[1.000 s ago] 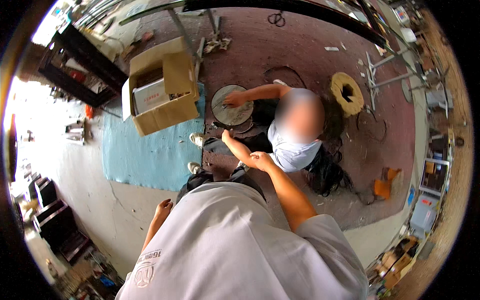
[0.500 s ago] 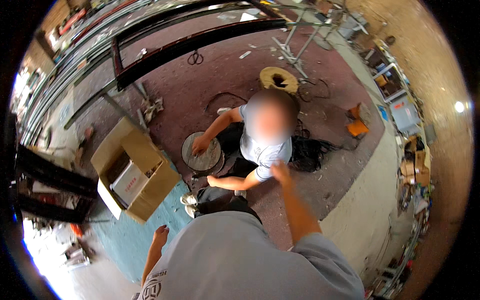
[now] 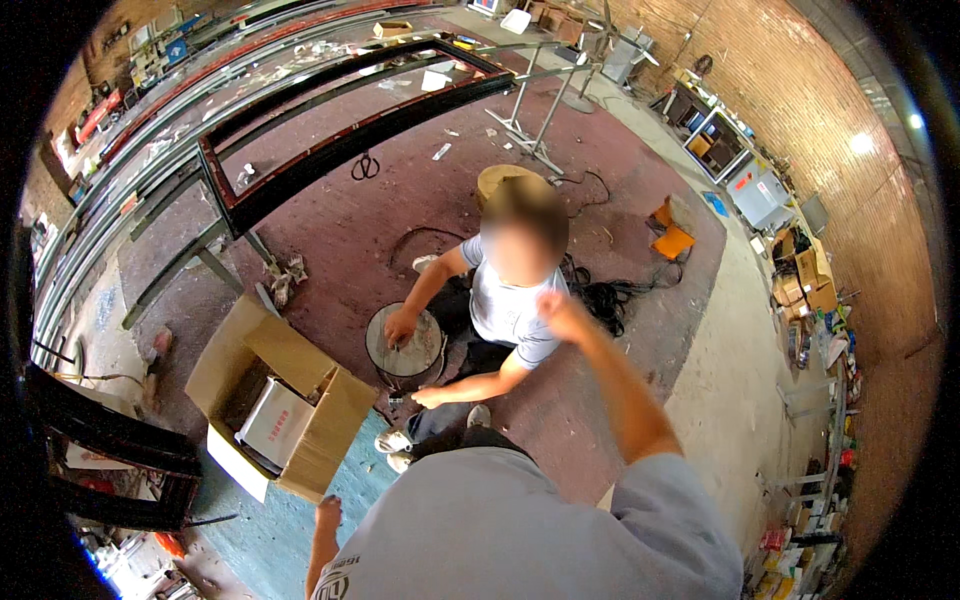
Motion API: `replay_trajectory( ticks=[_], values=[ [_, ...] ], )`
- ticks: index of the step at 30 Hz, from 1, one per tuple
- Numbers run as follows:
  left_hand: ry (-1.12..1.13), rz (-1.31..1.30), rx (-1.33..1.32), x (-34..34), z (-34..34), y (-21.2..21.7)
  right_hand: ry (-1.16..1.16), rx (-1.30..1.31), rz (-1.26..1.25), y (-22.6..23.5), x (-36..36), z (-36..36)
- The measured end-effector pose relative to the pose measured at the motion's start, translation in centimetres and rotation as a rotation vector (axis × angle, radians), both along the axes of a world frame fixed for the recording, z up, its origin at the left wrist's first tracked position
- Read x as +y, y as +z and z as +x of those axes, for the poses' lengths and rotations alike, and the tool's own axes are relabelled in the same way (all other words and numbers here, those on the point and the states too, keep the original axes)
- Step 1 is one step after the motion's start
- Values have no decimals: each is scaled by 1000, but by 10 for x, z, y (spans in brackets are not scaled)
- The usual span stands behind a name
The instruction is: The person installs a black rubber seal into the groove of a window frame. They use shears to cut the seal to length and then press it into place along the frame's edge.
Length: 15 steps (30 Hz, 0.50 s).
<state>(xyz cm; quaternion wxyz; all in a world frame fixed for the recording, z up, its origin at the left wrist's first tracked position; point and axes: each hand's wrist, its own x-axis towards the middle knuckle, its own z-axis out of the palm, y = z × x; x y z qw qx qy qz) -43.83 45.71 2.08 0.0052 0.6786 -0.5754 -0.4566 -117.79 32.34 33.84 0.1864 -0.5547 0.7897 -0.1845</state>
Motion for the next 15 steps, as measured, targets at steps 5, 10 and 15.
replay_trajectory(
  ticks=[5,10,15],
  values=[
    [71,235,68,24,-48,26,342,-194,403,-142,98,91],
    [-196,157,-2,14,-42,41,187,-289,560,-192,143,140],
    [43,111,12,-10,4,30,167,-293,669,-203,150,146]
  ],
)
